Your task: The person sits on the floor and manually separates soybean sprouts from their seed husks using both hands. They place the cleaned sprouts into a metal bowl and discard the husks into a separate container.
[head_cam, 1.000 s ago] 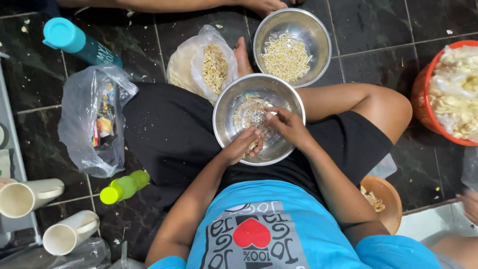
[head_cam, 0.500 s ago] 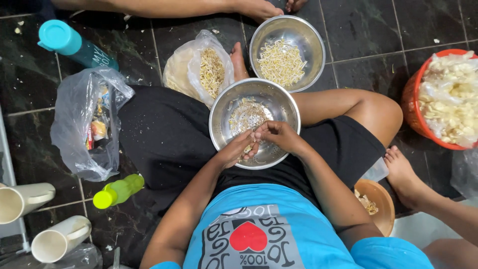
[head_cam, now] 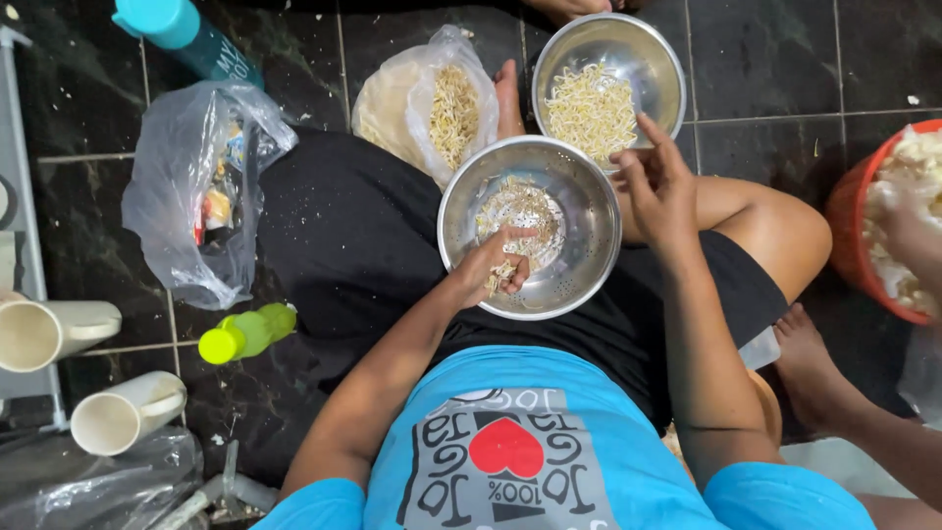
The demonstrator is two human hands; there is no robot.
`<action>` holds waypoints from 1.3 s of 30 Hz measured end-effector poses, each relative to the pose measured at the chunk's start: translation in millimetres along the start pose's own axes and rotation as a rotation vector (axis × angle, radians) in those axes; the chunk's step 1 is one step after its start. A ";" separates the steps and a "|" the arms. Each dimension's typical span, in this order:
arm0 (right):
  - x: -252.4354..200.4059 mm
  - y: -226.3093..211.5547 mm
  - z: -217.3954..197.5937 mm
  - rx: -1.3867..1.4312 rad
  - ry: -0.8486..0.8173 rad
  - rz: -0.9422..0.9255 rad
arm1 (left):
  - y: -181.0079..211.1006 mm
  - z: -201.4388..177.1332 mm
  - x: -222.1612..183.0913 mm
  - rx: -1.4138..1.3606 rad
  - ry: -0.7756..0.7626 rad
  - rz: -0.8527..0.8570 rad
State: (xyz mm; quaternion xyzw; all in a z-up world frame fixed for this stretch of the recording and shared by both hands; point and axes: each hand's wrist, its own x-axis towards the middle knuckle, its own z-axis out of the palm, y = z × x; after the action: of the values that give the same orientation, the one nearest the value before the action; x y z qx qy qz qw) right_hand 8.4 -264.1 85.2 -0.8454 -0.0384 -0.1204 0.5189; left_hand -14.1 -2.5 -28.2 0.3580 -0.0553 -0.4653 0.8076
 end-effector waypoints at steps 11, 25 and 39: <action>-72.0 -16.1 97.6 -0.408 -0.577 0.153 | -42.0 -41.4 22.5 -0.102 0.225 -0.137; -66.6 -37.2 84.6 -0.409 -0.479 0.120 | -32.2 -29.8 21.6 -0.089 0.087 -0.092; -85.8 0.7 115.0 -0.614 -0.550 0.064 | -53.0 -43.9 34.1 -0.107 0.260 -0.102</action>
State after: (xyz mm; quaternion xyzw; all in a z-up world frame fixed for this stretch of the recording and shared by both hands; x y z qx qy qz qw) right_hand -55.6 -157.3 14.0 -0.9623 -0.1117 0.1203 0.2167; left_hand -14.1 -22.8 -102.3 0.3740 0.0929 -0.4576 0.8013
